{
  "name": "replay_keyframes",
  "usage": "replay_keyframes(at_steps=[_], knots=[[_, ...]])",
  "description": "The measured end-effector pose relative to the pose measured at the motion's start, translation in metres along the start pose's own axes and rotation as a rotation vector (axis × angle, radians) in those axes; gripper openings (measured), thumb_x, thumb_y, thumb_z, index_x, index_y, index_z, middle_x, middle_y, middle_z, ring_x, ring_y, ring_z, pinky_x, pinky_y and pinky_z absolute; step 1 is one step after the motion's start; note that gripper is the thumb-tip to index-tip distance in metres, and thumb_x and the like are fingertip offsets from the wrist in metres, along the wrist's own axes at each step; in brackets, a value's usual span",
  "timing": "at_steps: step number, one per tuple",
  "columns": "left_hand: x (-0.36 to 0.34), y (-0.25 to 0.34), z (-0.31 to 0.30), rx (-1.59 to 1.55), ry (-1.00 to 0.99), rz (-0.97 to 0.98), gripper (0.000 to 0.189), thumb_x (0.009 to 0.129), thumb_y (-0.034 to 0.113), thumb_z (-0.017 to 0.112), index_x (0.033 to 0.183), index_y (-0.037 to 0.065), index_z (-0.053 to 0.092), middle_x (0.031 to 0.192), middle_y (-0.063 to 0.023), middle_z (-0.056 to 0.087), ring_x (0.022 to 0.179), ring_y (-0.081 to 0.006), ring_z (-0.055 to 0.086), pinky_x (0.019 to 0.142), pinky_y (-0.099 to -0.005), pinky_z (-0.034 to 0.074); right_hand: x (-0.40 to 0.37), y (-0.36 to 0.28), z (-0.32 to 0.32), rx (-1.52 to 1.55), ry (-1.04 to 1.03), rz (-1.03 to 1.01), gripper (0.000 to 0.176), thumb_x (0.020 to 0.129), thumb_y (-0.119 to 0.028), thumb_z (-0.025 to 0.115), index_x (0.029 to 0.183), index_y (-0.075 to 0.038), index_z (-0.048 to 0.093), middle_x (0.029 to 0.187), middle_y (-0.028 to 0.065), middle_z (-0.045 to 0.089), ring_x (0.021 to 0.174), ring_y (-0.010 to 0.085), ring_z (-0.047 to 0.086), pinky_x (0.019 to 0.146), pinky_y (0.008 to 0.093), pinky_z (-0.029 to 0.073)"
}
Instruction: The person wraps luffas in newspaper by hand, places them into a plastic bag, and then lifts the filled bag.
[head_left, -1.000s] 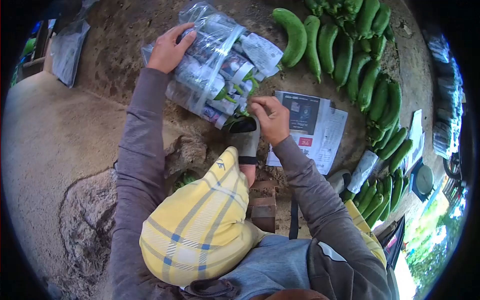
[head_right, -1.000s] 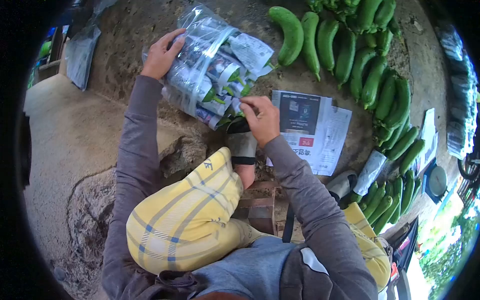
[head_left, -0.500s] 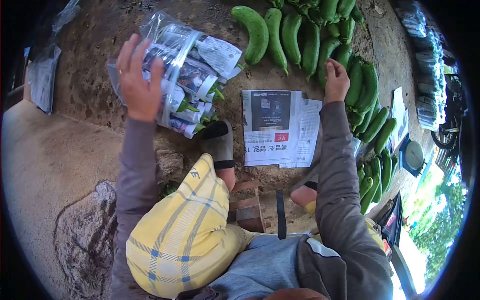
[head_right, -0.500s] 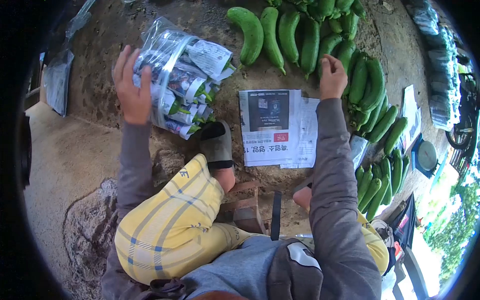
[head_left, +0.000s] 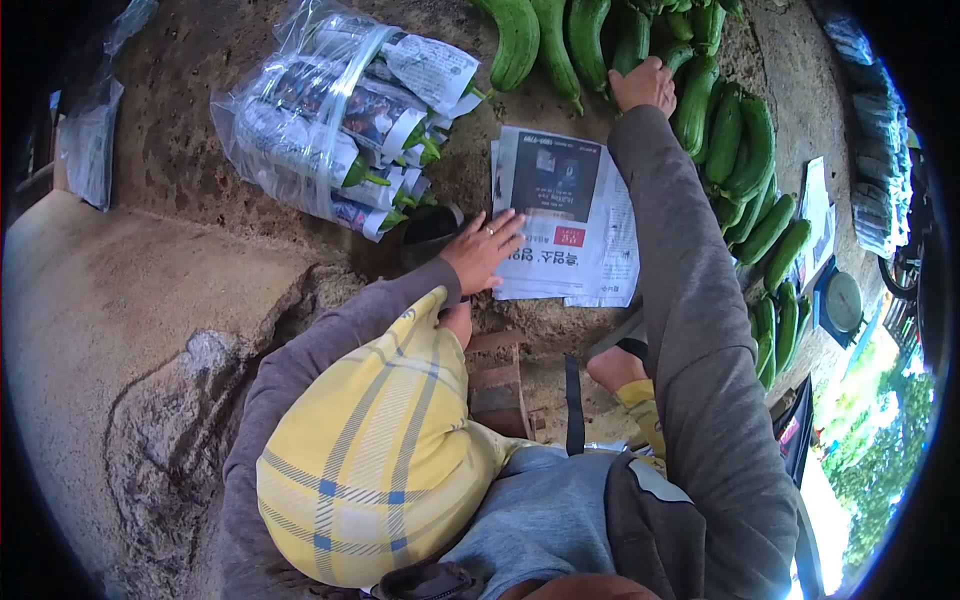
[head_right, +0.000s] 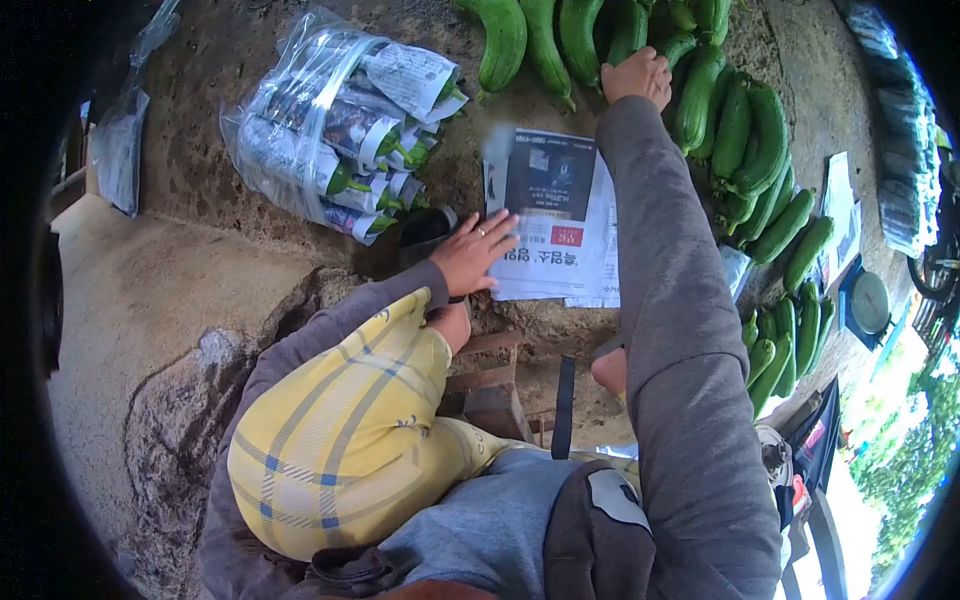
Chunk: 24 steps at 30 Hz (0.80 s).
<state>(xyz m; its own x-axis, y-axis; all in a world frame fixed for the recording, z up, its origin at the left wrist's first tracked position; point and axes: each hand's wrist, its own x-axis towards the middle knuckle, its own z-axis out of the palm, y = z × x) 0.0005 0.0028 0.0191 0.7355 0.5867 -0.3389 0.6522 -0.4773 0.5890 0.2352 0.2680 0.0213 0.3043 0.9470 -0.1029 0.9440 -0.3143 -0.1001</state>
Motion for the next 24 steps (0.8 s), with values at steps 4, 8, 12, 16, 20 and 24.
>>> replay_keyframes(at_steps=[4, 8, 12, 16, 20, 24], knots=[[0.007, -0.006, -0.009, 0.164, -0.037, 0.014, 0.085, 0.073, 0.036, 0.076, 0.142, 0.003, 0.038, 0.155, -0.0122, 0.022, 0.146, -0.03, 0.014, 0.115, -0.0484, 0.02, 0.002, -0.005, 0.0, 0.046, -0.037, -0.001, 0.071, 0.072, -0.042, 0.075, 0.124, -0.002, 0.047, 0.123, 0.02, 0.056, 0.117, 0.0356, 0.054, 0.097, 0.0434, 0.046], [0.012, -0.003, -0.016, 0.185, -0.091, 0.073, 0.098, 0.065, 0.037, 0.082, 0.144, 0.006, 0.035, 0.157, -0.011, 0.017, 0.146, -0.0309, 0.011, 0.116, -0.0489, 0.019, 0.011, -0.001, 0.005, 0.051, -0.048, 0.0, 0.078, 0.071, -0.044, 0.075, 0.127, -0.001, 0.042, 0.12, 0.0218, 0.058, 0.109, 0.0374, 0.06, 0.092, 0.045, 0.049], [0.014, 0.0, -0.012, 0.231, -0.122, 0.049, 0.102, 0.061, 0.034, 0.085, 0.146, 0.011, 0.033, 0.157, -0.0094, 0.016, 0.146, -0.0293, 0.011, 0.115, -0.0495, 0.02, 0.062, 0.04, 0.036, 0.533, -0.301, 0.084, 0.075, 0.069, -0.043, 0.078, 0.122, 0.0, 0.047, 0.11, 0.0193, 0.063, 0.1, 0.0331, 0.064, 0.08, 0.0428, 0.053], [0.013, -0.006, 0.007, 0.28, 0.012, 0.047, 0.1, 0.062, 0.031, 0.084, 0.146, 0.013, 0.034, 0.157, -0.0064, 0.017, 0.146, -0.028, 0.01, 0.115, -0.0497, 0.021, 0.023, 0.061, -0.021, 1.293, -0.698, 0.481, 0.058, 0.081, -0.03, 0.073, 0.123, 0.004, 0.052, 0.108, 0.0135, 0.061, 0.096, 0.0243, 0.063, 0.081, 0.0391, 0.052], [0.013, -0.007, 0.01, 0.275, 0.002, 0.031, 0.096, 0.064, 0.027, 0.082, 0.146, 0.013, 0.034, 0.157, -0.0041, 0.019, 0.146, -0.0269, 0.011, 0.115, -0.0492, 0.022, -0.07, 0.08, -0.07, 1.507, -0.751, 0.25, 0.059, 0.08, -0.01, 0.071, 0.132, 0.001, 0.046, 0.118, 0.0127, 0.057, 0.107, 0.0231, 0.057, 0.091, 0.0362, 0.048], [0.014, -0.009, 0.013, 0.301, 0.01, 0.041, 0.092, 0.065, 0.025, 0.08, 0.144, 0.013, 0.036, 0.156, -0.0034, 0.021, 0.146, -0.026, 0.012, 0.115, -0.0471, 0.023, -0.133, 0.097, -0.041, 1.271, -0.803, -0.014, 0.068, 0.072, 0.0, 0.073, 0.134, 0.001, 0.045, 0.121, 0.0114, 0.056, 0.112, 0.0217, 0.053, 0.097, 0.0373, 0.043]])
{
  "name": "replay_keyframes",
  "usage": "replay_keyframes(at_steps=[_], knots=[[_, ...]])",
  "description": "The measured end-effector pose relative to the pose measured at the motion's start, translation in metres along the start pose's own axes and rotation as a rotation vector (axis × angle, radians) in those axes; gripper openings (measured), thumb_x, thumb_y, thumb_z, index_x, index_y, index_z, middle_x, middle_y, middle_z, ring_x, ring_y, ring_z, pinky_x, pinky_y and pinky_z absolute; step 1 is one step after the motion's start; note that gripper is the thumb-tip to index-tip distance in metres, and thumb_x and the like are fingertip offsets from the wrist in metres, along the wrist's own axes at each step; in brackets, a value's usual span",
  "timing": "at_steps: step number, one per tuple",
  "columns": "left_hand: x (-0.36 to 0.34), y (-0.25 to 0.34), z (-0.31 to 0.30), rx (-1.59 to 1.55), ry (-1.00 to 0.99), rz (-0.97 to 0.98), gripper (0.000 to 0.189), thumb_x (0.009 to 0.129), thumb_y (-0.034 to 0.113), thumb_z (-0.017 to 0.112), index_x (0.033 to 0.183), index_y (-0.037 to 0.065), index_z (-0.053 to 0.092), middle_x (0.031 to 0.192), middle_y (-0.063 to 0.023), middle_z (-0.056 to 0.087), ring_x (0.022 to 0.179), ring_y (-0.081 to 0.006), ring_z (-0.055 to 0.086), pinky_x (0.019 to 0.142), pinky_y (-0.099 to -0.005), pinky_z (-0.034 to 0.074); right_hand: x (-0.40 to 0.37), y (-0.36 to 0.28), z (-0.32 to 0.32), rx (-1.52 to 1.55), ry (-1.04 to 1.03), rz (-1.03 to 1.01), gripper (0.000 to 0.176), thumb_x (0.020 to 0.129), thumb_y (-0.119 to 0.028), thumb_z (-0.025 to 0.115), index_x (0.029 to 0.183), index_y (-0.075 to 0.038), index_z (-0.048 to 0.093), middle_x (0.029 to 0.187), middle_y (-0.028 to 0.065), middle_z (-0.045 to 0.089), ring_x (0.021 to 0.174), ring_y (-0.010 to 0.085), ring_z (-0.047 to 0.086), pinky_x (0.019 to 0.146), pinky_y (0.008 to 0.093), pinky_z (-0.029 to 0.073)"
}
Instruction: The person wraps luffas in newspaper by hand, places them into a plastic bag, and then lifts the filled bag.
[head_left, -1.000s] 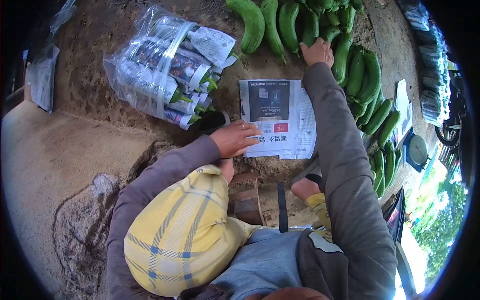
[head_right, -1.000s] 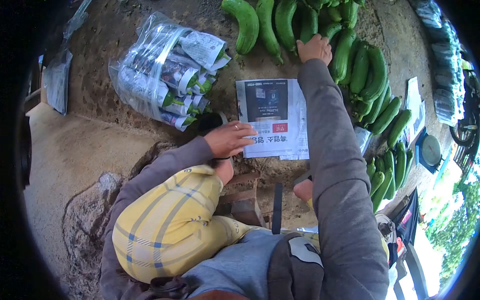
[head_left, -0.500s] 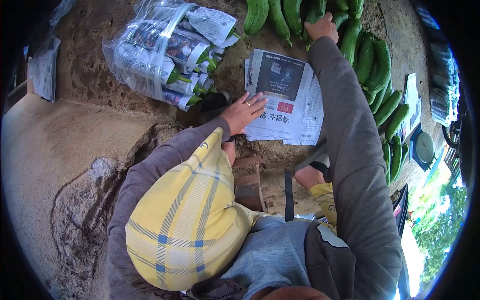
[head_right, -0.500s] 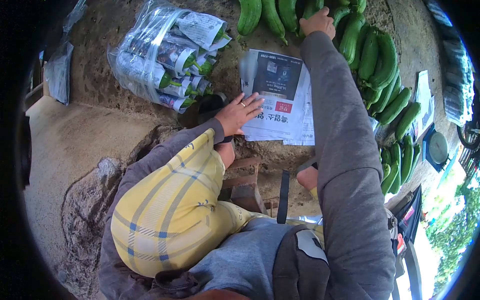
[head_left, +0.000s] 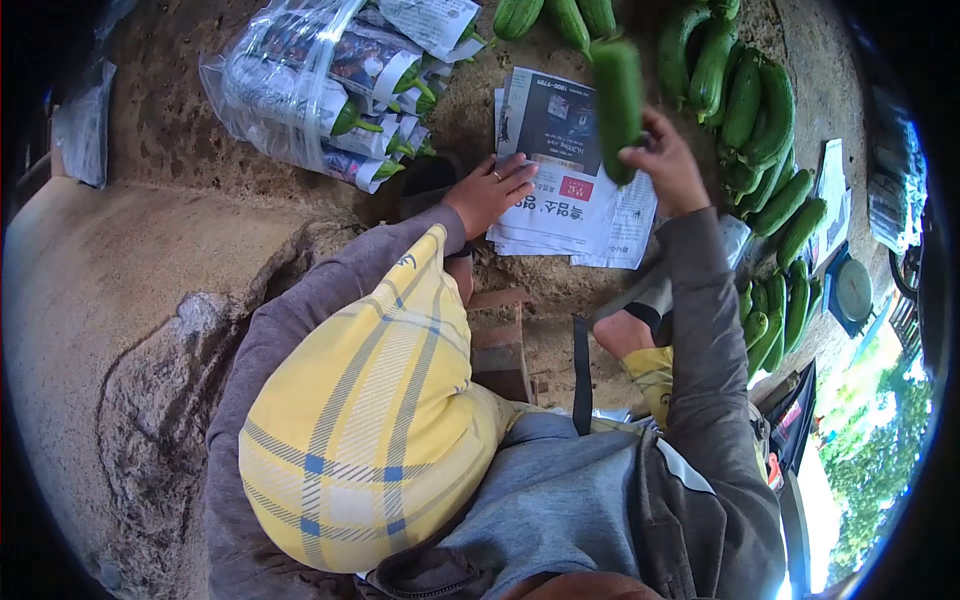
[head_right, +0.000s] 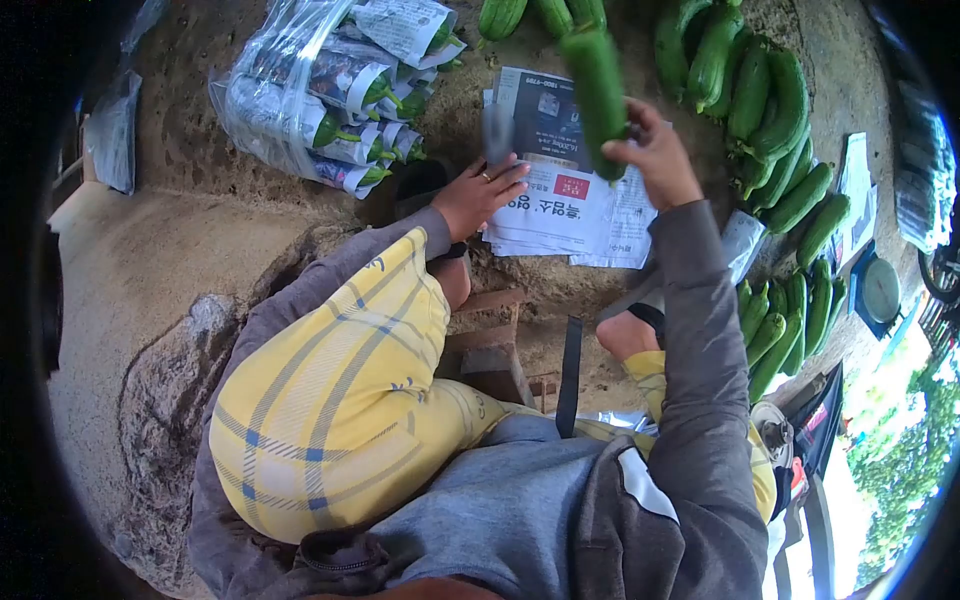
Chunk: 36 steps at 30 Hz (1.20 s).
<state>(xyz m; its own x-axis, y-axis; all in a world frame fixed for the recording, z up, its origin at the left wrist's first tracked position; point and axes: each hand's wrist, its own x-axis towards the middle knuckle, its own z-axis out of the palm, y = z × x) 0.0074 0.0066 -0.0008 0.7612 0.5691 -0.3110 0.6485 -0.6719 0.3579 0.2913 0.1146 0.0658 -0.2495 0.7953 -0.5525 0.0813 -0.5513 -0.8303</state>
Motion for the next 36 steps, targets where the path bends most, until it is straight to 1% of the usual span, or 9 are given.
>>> replay_keyframes(at_steps=[3, 9, 15, 19, 21, 24, 30, 32, 36], knots=[[0.001, -0.001, 0.004, 0.01, 0.019, 0.003, 0.088, 0.065, 0.023, 0.078, 0.143, 0.012, 0.038, 0.155, -0.0029, 0.025, 0.146, -0.0257, 0.014, 0.115, -0.0445, 0.025, -0.006, 0.031, 0.022, -0.249, -0.082, 0.018, 0.062, 0.068, -0.002, 0.074, 0.127, -0.004, 0.054, 0.118, 0.0096, 0.058, 0.112, 0.0229, 0.053, 0.099, 0.034, 0.042], [0.001, -0.002, 0.003, -0.045, 0.046, 0.006, 0.074, 0.07, 0.014, 0.071, 0.139, 0.011, 0.044, 0.152, -0.0029, 0.032, 0.142, -0.0235, 0.025, 0.113, -0.0408, 0.029, 0.011, 0.049, 0.043, -0.862, -0.119, -0.33, 0.057, 0.066, 0.001, 0.069, 0.121, -0.006, 0.057, 0.117, 0.0115, 0.057, 0.11, 0.0322, 0.053, 0.098, 0.0374, 0.043], [-0.002, -0.004, 0.007, -0.133, 0.084, 0.004, 0.06, 0.078, 0.011, 0.061, 0.136, 0.013, 0.047, 0.15, -0.003, 0.037, 0.138, -0.0222, 0.033, 0.11, -0.0402, 0.032, -0.008, 0.034, 0.058, -1.186, 0.006, -0.616, 0.054, 0.067, -0.005, 0.072, 0.118, -0.01, 0.058, 0.118, 0.0083, 0.056, 0.111, 0.0308, 0.051, 0.097, 0.0424, 0.041], [-0.002, -0.003, 0.006, -0.138, 0.122, -0.01, 0.055, 0.081, 0.01, 0.058, 0.135, 0.014, 0.049, 0.15, -0.0021, 0.037, 0.138, -0.0226, 0.033, 0.109, -0.0417, 0.033, -0.055, 0.071, 0.078, -1.125, -0.26, -0.624, 0.043, 0.067, -0.014, 0.076, 0.106, -0.011, 0.057, 0.116, 0.0083, 0.054, 0.112, 0.0288, 0.049, 0.093, 0.0422, 0.04], [0.0, -0.002, 0.005, -0.153, 0.12, -0.026, 0.054, 0.082, 0.01, 0.057, 0.135, 0.015, 0.049, 0.15, -0.0016, 0.037, 0.139, -0.0229, 0.033, 0.109, -0.0426, 0.033, -0.078, 0.089, 0.093, -1.15, -0.319, -0.544, 0.047, 0.066, -0.015, 0.077, 0.108, -0.011, 0.055, 0.119, 0.008, 0.051, 0.113, 0.028, 0.049, 0.091, 0.0416, 0.041], [0.001, -0.003, 0.008, -0.184, 0.127, -0.034, 0.053, 0.083, 0.01, 0.056, 0.135, 0.015, 0.05, 0.151, -0.0012, 0.036, 0.139, -0.0235, 0.033, 0.109, -0.0436, 0.033, -0.083, 0.111, 0.102, -1.183, -0.205, -0.526, 0.05, 0.067, -0.014, 0.076, 0.111, -0.012, 0.053, 0.121, 0.0076, 0.049, 0.115, 0.0276, 0.048, 0.091, 0.0415, 0.041], [0.0, -0.01, 0.007, -0.218, 0.085, 0.009, 0.062, 0.075, 0.019, 0.068, 0.134, 0.014, 0.05, 0.15, -0.004, 0.036, 0.139, -0.025, 0.033, 0.109, -0.0463, 0.032, -0.068, 0.118, 0.089, -1.084, -0.251, -0.543, 0.025, 0.073, -0.008, 0.067, 0.097, -0.008, 0.061, 0.114, 0.0099, 0.057, 0.11, 0.0296, 0.053, 0.089, 0.0412, 0.046], [-0.004, -0.01, -0.016, -0.29, -0.006, 0.029, 0.069, 0.071, 0.024, 0.074, 0.134, 0.013, 0.05, 0.15, -0.0063, 0.036, 0.139, -0.0252, 0.032, 0.109, -0.0474, 0.031, -0.064, 0.114, 0.087, -0.971, -0.231, -0.525, 0.017, 0.075, -0.008, 0.065, 0.092, -0.006, 0.063, 0.108, 0.0108, 0.061, 0.103, 0.0303, 0.057, 0.086, 0.0406, 0.048], [-0.013, -0.002, -0.029, -0.36, 0.072, 0.062, 0.069, 0.067, 0.028, 0.077, 0.129, 0.012, 0.053, 0.14, -0.0099, 0.045, 0.132, -0.0261, 0.04, 0.107, -0.0479, 0.033, -0.06, 0.102, 0.089, -0.812, -0.188, -0.402, 0.013, 0.079, -0.008, 0.063, 0.091, -0.004, 0.064, 0.097, 0.0116, 0.065, 0.092, 0.0309, 0.062, 0.081, 0.0394, 0.051]])
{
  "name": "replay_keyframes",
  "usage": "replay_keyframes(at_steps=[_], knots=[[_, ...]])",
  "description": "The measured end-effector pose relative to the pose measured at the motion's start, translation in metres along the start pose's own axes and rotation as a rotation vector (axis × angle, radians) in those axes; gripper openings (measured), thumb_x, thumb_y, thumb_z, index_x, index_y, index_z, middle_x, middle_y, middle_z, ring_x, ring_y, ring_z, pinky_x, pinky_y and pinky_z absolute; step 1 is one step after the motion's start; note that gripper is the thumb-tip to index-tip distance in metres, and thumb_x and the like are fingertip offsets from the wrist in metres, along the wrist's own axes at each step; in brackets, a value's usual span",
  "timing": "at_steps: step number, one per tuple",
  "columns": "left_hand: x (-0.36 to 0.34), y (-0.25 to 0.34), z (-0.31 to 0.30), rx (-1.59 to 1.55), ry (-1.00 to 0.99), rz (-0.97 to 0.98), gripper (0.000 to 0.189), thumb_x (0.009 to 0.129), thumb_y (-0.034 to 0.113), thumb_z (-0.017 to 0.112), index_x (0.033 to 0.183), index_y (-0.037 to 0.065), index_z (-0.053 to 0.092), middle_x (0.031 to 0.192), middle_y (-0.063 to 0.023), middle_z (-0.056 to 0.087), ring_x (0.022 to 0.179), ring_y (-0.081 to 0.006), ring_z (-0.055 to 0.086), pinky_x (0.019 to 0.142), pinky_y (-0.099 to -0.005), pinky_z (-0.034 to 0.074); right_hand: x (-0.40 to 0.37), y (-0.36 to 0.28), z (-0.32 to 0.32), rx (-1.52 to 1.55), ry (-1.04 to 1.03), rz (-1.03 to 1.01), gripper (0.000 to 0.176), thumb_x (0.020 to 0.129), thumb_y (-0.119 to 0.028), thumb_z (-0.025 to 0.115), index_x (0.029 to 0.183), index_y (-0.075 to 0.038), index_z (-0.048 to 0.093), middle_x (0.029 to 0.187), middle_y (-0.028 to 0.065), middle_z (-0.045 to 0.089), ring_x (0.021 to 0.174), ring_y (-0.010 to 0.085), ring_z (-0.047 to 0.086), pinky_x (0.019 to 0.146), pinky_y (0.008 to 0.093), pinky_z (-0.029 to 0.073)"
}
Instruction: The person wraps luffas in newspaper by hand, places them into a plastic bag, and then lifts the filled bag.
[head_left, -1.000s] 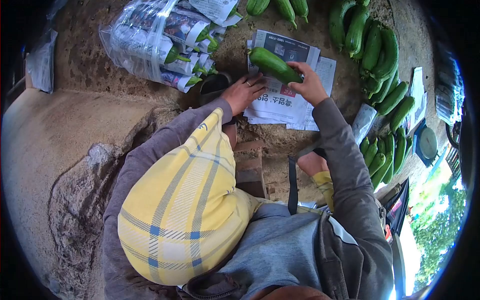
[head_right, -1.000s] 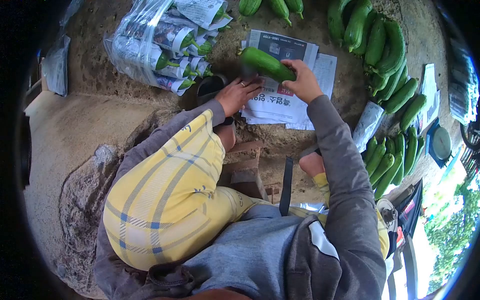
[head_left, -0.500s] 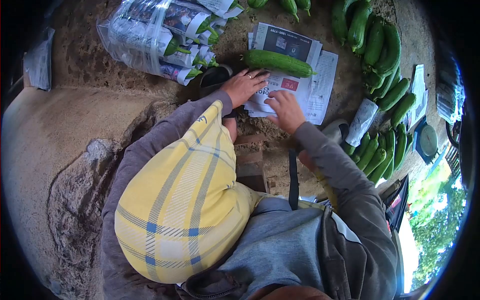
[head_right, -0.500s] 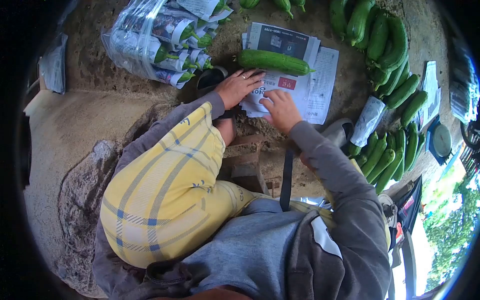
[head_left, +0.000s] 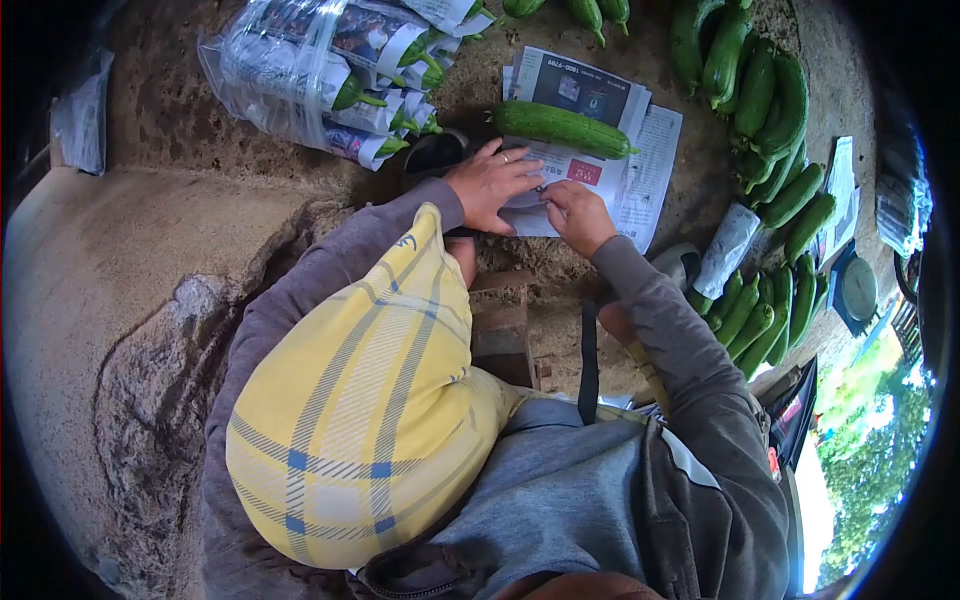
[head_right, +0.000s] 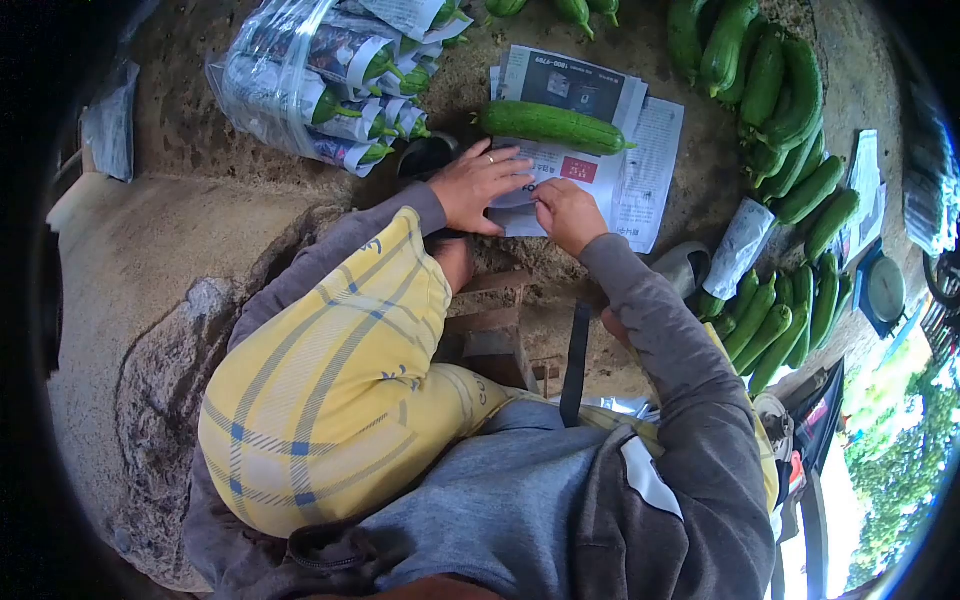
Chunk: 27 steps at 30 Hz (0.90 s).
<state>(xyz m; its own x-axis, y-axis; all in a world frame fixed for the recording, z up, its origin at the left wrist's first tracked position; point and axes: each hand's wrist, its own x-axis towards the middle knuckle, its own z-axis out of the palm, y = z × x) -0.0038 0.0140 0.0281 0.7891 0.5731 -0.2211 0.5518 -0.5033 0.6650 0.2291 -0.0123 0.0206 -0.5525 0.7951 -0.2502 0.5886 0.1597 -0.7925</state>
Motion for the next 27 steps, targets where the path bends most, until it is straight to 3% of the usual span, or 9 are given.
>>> replay_keyframes(at_steps=[3, 6, 8, 9, 12, 15, 20, 25, 27], knots=[[-0.001, 0.003, 0.008, -0.027, 0.132, 0.059, 0.05, 0.068, 0.02, 0.073, 0.115, 0.01, 0.059, 0.12, -0.0087, 0.058, 0.117, -0.0262, 0.052, 0.099, -0.0444, 0.039, 0.01, -0.01, -0.013, 0.074, -0.022, 0.074, 0.013, 0.081, -0.011, 0.064, 0.093, -0.005, 0.065, 0.092, 0.0132, 0.065, 0.086, 0.0326, 0.063, 0.08, 0.0403, 0.05], [0.001, 0.002, 0.018, -0.001, 0.271, 0.06, 0.031, 0.069, 0.013, 0.069, 0.099, 0.01, 0.062, 0.098, -0.0053, 0.063, 0.1, -0.0248, 0.059, 0.09, -0.0396, 0.044, 0.025, -0.01, -0.034, 0.102, -0.159, -0.051, 0.02, 0.078, -0.015, 0.07, 0.096, -0.007, 0.066, 0.097, 0.0119, 0.065, 0.094, 0.0314, 0.062, 0.082, 0.0407, 0.049], [0.001, 0.004, 0.012, 0.052, 0.341, 0.078, 0.022, 0.068, 0.01, 0.066, 0.09, 0.01, 0.062, 0.089, -0.0032, 0.062, 0.092, -0.0231, 0.061, 0.083, -0.0368, 0.046, 0.045, -0.019, -0.056, -0.106, 0.113, -0.142, 0.032, 0.073, -0.016, 0.074, 0.103, -0.008, 0.065, 0.102, 0.0103, 0.064, 0.099, 0.0307, 0.059, 0.084, 0.0409, 0.048], [0.001, 0.004, 0.014, 0.058, 0.329, 0.084, 0.02, 0.069, 0.011, 0.066, 0.089, 0.01, 0.061, 0.088, -0.0025, 0.062, 0.092, -0.0221, 0.06, 0.082, -0.0364, 0.046, 0.053, -0.019, -0.061, -0.21, 0.251, -0.186, 0.038, 0.071, -0.017, 0.077, 0.107, -0.009, 0.064, 0.105, 0.0095, 0.064, 0.101, 0.0303, 0.058, 0.085, 0.041, 0.047], [0.002, 0.004, 0.017, 0.09, 0.3, 0.116, 0.016, 0.069, 0.013, 0.066, 0.084, 0.012, 0.059, 0.087, -0.0007, 0.06, 0.091, -0.0197, 0.059, 0.08, -0.0352, 0.045, 0.067, 0.003, -0.056, -0.378, 0.241, -0.058, 0.056, 0.065, -0.017, 0.08, 0.117, -0.012, 0.059, 0.113, 0.0079, 0.061, 0.106, 0.0293, 0.055, 0.089, 0.0405, 0.045], [0.002, 0.006, 0.016, 0.137, 0.28, 0.146, 0.014, 0.07, 0.015, 0.065, 0.081, 0.013, 0.058, 0.086, 0.0008, 0.058, 0.09, -0.0185, 0.057, 0.079, -0.0343, 0.044, 0.073, 0.021, -0.06, -0.344, 0.112, -0.032, 0.064, 0.065, -0.014, 0.08, 0.124, -0.011, 0.055, 0.114, 0.0092, 0.06, 0.105, 0.0302, 0.055, 0.091, 0.0408, 0.045], [0.002, 0.011, 0.007, 0.172, 0.242, 0.155, 0.014, 0.07, 0.016, 0.066, 0.081, 0.013, 0.058, 0.09, 0.0007, 0.057, 0.094, -0.0188, 0.055, 0.08, -0.0346, 0.043, 0.058, 0.022, -0.064, -0.07, 0.05, -0.006, 0.065, 0.065, -0.011, 0.078, 0.125, -0.009, 0.055, 0.113, 0.0119, 0.059, 0.105, 0.0329, 0.054, 0.093, 0.0417, 0.044], [0.004, 0.017, -0.013, 0.091, 0.296, 0.126, 0.018, 0.07, 0.013, 0.068, 0.086, 0.012, 0.06, 0.112, -0.0052, 0.057, 0.112, -0.0235, 0.052, 0.092, -0.0427, 0.041, 0.035, 0.023, -0.054, -0.062, -0.004, -0.027, 0.065, 0.065, -0.012, 0.078, 0.125, -0.008, 0.055, 0.115, 0.0131, 0.059, 0.107, 0.0339, 0.053, 0.094, 0.0414, 0.044], [0.006, 0.015, -0.015, 0.04, 0.352, 0.072, 0.019, 0.071, 0.012, 0.068, 0.088, 0.011, 0.06, 0.119, -0.0072, 0.056, 0.118, -0.0264, 0.05, 0.097, -0.047, 0.039, 0.031, 0.029, -0.049, -0.04, -0.01, 0.01, 0.056, 0.068, -0.014, 0.077, 0.121, -0.007, 0.058, 0.117, 0.0137, 0.058, 0.11, 0.034, 0.052, 0.095, 0.0412, 0.043]])
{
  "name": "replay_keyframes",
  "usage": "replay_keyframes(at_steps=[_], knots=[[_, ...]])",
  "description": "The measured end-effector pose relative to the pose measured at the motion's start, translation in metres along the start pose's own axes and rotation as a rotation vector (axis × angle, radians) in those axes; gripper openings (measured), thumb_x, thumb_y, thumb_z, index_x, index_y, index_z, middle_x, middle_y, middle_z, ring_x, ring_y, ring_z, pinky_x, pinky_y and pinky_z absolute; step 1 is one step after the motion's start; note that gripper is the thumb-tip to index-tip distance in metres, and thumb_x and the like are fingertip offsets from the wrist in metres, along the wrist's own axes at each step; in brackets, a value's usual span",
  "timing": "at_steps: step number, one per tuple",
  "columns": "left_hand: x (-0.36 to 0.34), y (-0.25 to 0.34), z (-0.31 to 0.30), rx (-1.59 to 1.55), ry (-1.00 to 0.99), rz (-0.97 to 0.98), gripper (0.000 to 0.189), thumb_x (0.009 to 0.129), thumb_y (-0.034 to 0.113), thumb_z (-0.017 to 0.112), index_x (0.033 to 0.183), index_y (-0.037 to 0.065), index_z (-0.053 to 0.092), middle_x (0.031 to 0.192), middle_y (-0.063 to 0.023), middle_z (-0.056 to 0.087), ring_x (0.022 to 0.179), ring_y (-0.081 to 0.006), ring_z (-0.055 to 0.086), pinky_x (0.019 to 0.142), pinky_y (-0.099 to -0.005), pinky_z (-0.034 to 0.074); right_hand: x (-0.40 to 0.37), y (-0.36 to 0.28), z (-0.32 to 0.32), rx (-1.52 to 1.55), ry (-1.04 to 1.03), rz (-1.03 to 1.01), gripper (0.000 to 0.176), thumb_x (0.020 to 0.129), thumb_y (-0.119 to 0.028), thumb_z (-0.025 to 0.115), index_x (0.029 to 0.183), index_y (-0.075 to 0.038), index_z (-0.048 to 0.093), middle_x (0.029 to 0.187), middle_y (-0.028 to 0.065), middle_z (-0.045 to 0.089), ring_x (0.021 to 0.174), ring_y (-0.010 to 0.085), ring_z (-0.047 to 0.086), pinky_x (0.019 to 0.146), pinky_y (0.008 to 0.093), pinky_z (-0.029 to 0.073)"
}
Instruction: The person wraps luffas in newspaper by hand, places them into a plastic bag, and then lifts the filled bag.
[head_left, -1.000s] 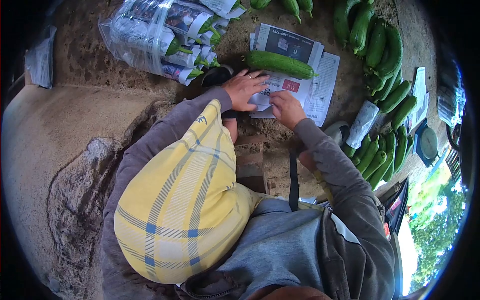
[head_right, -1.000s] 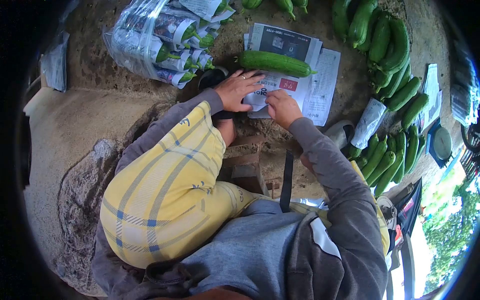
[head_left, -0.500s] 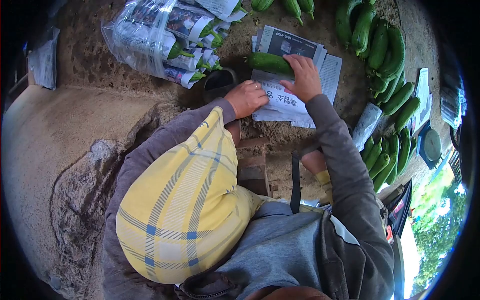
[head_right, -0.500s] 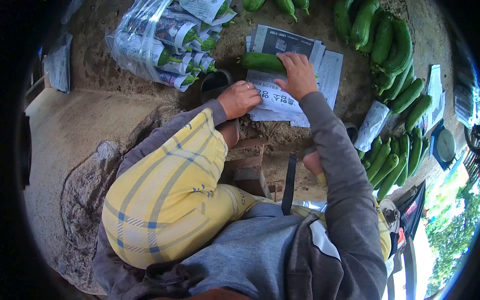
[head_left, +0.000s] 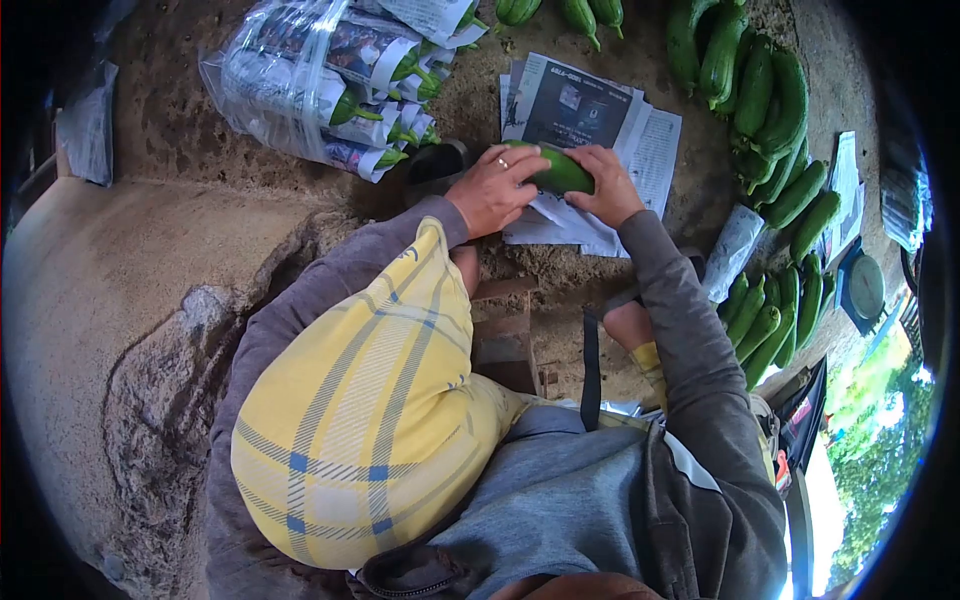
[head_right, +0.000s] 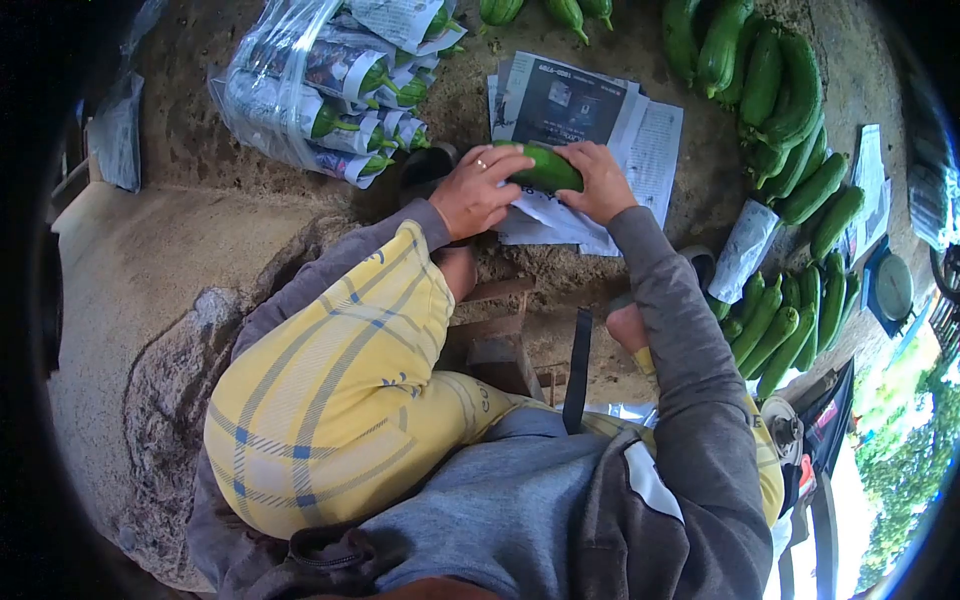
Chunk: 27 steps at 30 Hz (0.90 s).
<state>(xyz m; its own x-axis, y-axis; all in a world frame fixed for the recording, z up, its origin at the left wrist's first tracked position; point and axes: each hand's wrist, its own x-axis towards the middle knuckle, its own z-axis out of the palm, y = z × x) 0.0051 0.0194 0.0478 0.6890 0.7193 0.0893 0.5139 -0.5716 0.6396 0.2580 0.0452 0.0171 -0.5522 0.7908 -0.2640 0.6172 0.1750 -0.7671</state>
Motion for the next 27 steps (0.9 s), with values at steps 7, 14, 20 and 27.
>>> replay_keyframes(at_steps=[7, 14, 20, 27], knots=[[0.018, -0.033, 0.022, -0.216, 0.127, -0.104, 0.02, 0.075, 0.007, 0.067, 0.093, 0.007, 0.059, 0.1, -0.0094, 0.063, 0.099, -0.0302, 0.06, 0.089, -0.0402, 0.046, 0.0, -0.053, -0.025, -0.014, 0.321, -0.105, 0.024, 0.075, -0.016, 0.072, 0.097, -0.007, 0.064, 0.094, 0.0115, 0.063, 0.092, 0.0335, 0.059, 0.082, 0.0397, 0.048], [0.027, -0.032, 0.019, -0.286, 0.148, -0.288, 0.019, 0.075, 0.007, 0.067, 0.094, 0.007, 0.06, 0.097, -0.0104, 0.062, 0.095, -0.032, 0.059, 0.083, -0.0406, 0.048, -0.007, -0.051, 0.035, -0.321, 0.194, -0.112, 0.045, 0.064, -0.012, 0.076, 0.105, -0.012, 0.057, 0.114, 0.0075, 0.053, 0.107, 0.0313, 0.051, 0.09, 0.0439, 0.04], [0.011, -0.014, -0.009, -0.298, 0.22, -0.558, 0.028, 0.074, 0.01, 0.072, 0.098, 0.008, 0.059, 0.097, -0.0114, 0.058, 0.095, -0.0295, 0.057, 0.083, -0.0373, 0.047, 0.02, -0.028, 0.028, -0.247, 0.241, -0.073, 0.06, 0.053, -0.005, 0.08, 0.106, -0.013, 0.052, 0.112, 0.0081, 0.051, 0.105, 0.0317, 0.05, 0.089, 0.045, 0.039], [0.008, -0.021, 0.043, -1.342, 0.026, -0.938, 0.026, 0.091, 0.019, 0.063, 0.11, 0.002, 0.056, 0.108, -0.0063, 0.061, 0.092, -0.0143, 0.061, 0.084, -0.0276, 0.049, 0.042, -0.026, 0.017, 0.005, 0.295, -0.012, 0.054, 0.058, -0.006, 0.079, 0.105, -0.005, 0.053, 0.102, 0.0131, 0.054, 0.098, 0.0339, 0.054, 0.082, 0.0408, 0.045]])
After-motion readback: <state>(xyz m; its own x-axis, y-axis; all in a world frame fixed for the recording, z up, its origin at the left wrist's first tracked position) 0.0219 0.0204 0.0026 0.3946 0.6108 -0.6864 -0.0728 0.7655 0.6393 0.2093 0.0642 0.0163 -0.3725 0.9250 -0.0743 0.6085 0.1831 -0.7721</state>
